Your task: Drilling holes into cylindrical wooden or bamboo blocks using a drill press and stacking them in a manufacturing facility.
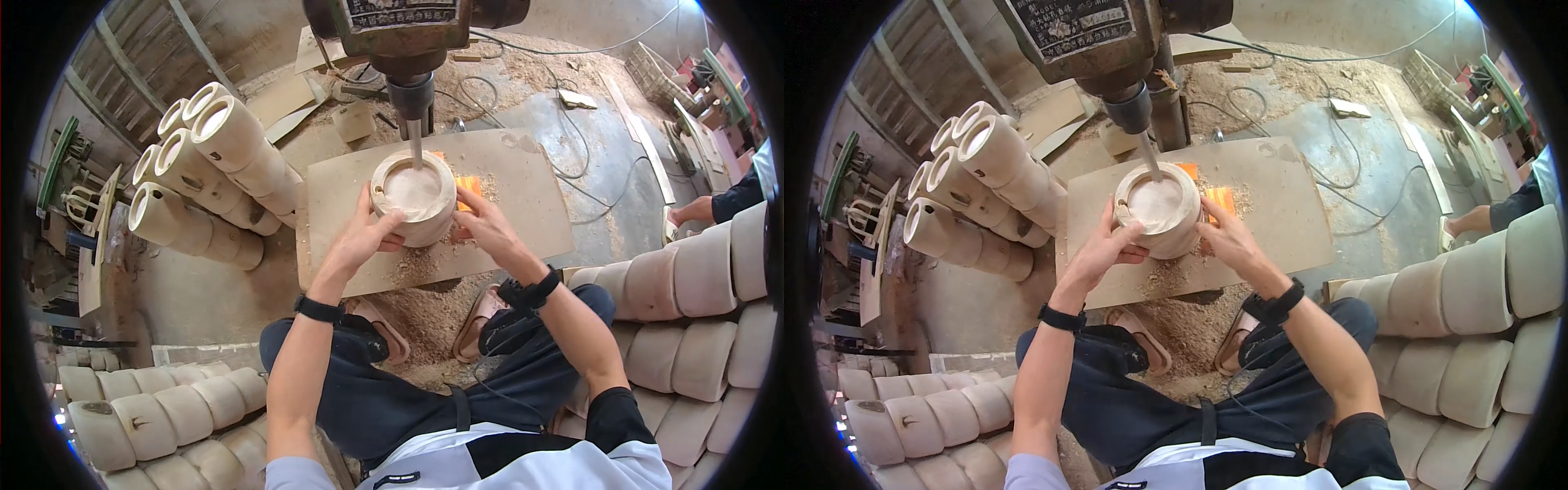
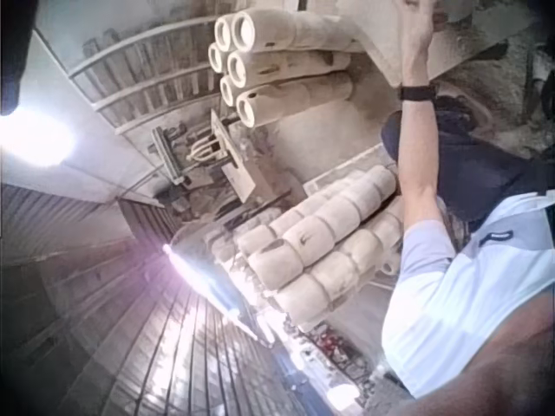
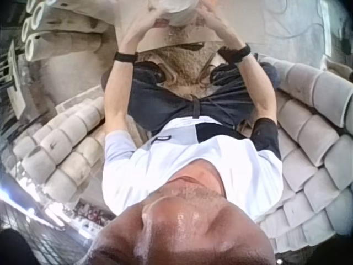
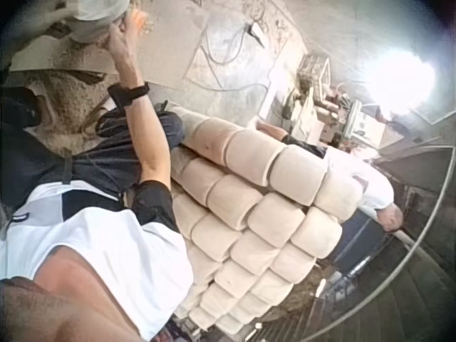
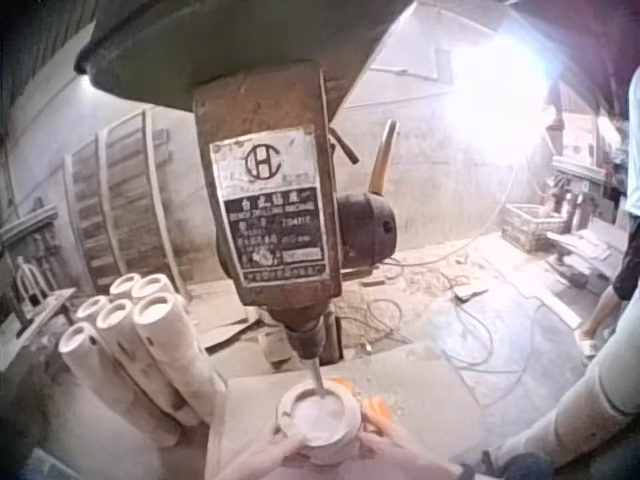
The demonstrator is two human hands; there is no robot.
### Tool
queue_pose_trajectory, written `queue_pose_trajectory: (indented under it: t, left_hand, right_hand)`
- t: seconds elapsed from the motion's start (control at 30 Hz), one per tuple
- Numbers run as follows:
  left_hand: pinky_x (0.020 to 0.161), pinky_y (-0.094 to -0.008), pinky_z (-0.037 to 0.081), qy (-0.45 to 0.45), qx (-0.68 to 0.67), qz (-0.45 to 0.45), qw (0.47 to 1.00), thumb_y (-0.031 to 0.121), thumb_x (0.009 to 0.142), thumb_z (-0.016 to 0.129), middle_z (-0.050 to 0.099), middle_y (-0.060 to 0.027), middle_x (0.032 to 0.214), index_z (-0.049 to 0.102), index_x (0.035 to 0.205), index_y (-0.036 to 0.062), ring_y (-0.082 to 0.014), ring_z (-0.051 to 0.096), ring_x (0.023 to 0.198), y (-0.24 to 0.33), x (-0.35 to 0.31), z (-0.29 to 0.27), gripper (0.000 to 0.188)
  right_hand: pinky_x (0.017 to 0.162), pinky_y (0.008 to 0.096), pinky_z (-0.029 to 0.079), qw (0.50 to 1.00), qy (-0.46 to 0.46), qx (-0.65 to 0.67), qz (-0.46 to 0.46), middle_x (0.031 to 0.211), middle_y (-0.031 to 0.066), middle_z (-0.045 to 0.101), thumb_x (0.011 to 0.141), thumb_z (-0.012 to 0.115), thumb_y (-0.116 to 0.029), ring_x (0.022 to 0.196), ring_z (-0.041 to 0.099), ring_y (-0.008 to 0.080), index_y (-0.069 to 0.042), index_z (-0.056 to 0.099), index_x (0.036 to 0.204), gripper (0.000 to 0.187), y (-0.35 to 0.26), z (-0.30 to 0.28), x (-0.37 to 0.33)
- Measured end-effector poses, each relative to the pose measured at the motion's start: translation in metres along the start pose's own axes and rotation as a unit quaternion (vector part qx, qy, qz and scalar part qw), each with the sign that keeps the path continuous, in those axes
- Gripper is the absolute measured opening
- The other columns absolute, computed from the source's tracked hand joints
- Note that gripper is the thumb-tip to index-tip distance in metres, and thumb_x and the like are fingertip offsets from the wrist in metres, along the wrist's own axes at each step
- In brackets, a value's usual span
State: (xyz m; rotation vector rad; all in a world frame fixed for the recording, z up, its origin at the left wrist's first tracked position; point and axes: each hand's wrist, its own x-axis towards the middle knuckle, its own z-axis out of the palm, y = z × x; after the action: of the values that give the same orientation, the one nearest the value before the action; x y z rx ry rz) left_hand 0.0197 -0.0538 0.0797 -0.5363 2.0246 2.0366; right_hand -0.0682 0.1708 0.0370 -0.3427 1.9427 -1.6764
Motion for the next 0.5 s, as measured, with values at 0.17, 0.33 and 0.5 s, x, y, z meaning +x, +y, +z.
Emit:
queue_pose_trajectory:
  t: [0.17, 0.33, 0.5]
  left_hand:
    - [0.085, -0.0381, 0.056, 0.064, 0.21, 0.287, 0.932, 0.024, 0.071, 0.088, 0.031, -0.0174, 0.151, 0.003, 0.156, 0.0129, -0.0267, 0.054, 0.121, -0.055, 0.025, -0.003, 0.121]
    - [0.1, -0.0349, 0.045, 0.022, 0.007, 0.182, 0.983, -0.001, 0.062, 0.087, 0.029, -0.0156, 0.152, 0.002, 0.154, 0.0075, -0.0257, 0.044, 0.13, -0.047, 0.032, 0.004, 0.126]
    - [0.096, -0.0348, 0.051, 0.036, 0.045, 0.175, 0.983, 0.001, 0.065, 0.087, 0.032, -0.0167, 0.15, 0.001, 0.154, 0.0053, -0.0271, 0.051, 0.124, -0.044, 0.035, 0.002, 0.124]
  right_hand:
    - [0.083, 0.0321, 0.053, 0.997, -0.002, -0.055, -0.056, 0.115, 0.0108, 0.066, 0.097, 0.056, -0.029, 0.1, 0.064, 0.0171, -0.003, 0.05, 0.137, 0.048, -0.056, -0.08, 0.012]
    - [0.092, 0.0355, 0.05, 0.954, 0.078, -0.187, -0.219, 0.124, 0.0109, 0.064, 0.101, 0.048, -0.038, 0.113, 0.062, 0.0197, -0.005, 0.05, 0.137, 0.049, -0.205, -0.144, 0.02]
    - [0.085, 0.0388, 0.054, 0.942, 0.071, -0.08, -0.319, 0.115, 0.0176, 0.064, 0.1, 0.051, -0.035, 0.1, 0.065, 0.0275, 0.001, 0.05, 0.13, 0.047, -0.305, -0.146, 0.032]
